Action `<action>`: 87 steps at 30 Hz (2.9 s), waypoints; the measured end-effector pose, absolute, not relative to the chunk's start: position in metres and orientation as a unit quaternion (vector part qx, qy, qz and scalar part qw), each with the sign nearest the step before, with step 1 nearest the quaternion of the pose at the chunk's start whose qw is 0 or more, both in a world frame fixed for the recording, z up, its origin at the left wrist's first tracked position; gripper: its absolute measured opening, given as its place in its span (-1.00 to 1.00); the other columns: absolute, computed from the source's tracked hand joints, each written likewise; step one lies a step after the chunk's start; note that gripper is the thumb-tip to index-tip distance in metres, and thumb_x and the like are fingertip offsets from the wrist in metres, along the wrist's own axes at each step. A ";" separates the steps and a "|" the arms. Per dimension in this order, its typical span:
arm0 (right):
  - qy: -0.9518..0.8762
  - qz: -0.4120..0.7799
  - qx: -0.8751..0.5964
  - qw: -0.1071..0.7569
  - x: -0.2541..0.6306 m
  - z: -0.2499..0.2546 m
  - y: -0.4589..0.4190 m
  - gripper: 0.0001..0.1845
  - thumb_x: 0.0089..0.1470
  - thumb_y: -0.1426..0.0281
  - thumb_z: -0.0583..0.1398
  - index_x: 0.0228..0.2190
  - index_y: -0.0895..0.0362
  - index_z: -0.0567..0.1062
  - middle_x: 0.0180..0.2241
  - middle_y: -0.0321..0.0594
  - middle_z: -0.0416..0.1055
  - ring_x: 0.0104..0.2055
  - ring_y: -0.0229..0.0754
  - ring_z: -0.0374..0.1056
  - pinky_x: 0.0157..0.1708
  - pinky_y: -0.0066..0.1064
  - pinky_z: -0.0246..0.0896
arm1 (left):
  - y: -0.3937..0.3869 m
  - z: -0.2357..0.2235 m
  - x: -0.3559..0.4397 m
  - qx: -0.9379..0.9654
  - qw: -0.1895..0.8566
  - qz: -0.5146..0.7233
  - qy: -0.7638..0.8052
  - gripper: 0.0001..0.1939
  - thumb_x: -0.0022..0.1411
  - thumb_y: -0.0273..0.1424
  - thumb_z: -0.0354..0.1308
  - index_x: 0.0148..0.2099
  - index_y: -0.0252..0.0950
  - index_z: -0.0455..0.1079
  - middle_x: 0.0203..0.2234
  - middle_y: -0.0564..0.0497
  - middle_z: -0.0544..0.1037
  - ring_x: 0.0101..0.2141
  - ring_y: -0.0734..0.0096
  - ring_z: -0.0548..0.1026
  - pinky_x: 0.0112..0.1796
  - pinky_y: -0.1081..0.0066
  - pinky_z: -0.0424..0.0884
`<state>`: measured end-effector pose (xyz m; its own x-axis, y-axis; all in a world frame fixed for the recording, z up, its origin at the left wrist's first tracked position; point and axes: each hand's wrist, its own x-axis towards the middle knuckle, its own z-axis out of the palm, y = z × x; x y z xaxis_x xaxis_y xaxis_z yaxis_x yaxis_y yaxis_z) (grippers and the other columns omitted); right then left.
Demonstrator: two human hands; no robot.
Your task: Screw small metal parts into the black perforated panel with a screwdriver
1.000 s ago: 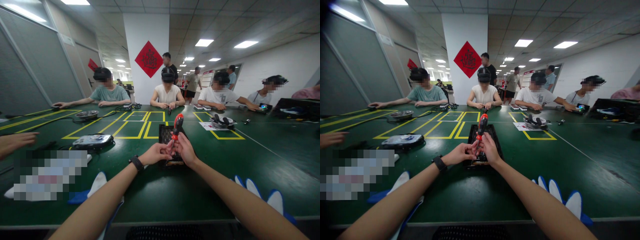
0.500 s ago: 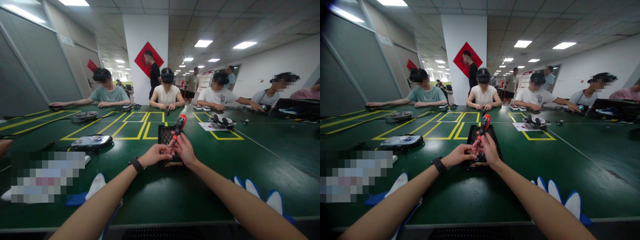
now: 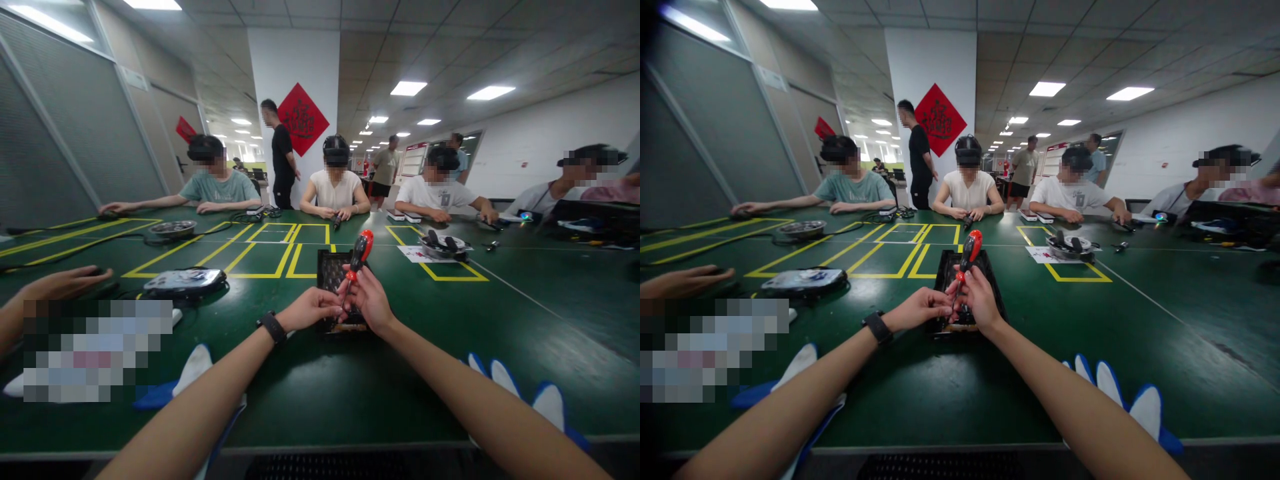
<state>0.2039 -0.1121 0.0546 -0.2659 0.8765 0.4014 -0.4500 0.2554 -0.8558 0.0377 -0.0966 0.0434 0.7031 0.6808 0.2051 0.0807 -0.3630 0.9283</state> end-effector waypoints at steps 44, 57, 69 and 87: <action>-0.525 0.587 -0.189 0.587 0.205 0.054 -0.109 -0.68 0.11 0.20 -0.01 -0.13 0.08 0.24 -0.49 -0.27 0.36 -0.51 -0.27 0.32 -0.63 -0.48 0.22 | -0.093 0.039 0.038 0.758 0.514 0.313 0.253 -0.73 0.07 -0.31 0.15 -0.27 -0.45 0.41 -0.43 -0.07 0.51 -0.40 0.47 0.44 -0.30 0.47 0.32; -0.511 0.593 -0.192 0.592 0.204 0.056 -0.109 -0.68 0.09 0.19 0.01 -0.15 0.09 0.26 -0.50 -0.27 0.36 -0.50 -0.27 0.32 -0.62 -0.48 0.22 | -0.096 0.042 0.040 0.752 0.508 0.328 0.262 -0.69 0.09 -0.26 0.12 -0.25 -0.44 0.40 -0.45 -0.04 0.49 -0.42 0.48 0.42 -0.31 0.47 0.32; -0.518 0.587 -0.181 0.596 0.205 0.056 -0.108 -0.70 0.09 0.22 0.02 -0.15 0.06 0.24 -0.33 -0.22 0.40 -0.46 -0.29 0.35 -0.57 -0.47 0.27 | -0.092 0.037 0.039 0.759 0.463 0.342 0.304 -0.72 0.00 -0.28 0.21 -0.33 -0.43 0.39 -0.48 -0.01 0.48 -0.48 0.54 0.40 -0.39 0.50 0.31; -0.547 0.407 -0.371 0.631 0.246 0.087 -0.084 -0.60 0.05 0.07 -0.01 -0.27 0.15 0.27 -0.57 -0.31 0.35 -0.79 -0.46 0.05 -0.84 -0.61 -0.21 | -0.096 0.038 0.044 0.796 0.239 0.423 0.362 -0.79 0.15 -0.30 0.04 -0.27 -0.32 0.40 -0.38 0.00 0.46 -0.34 0.43 0.39 -0.25 0.41 0.31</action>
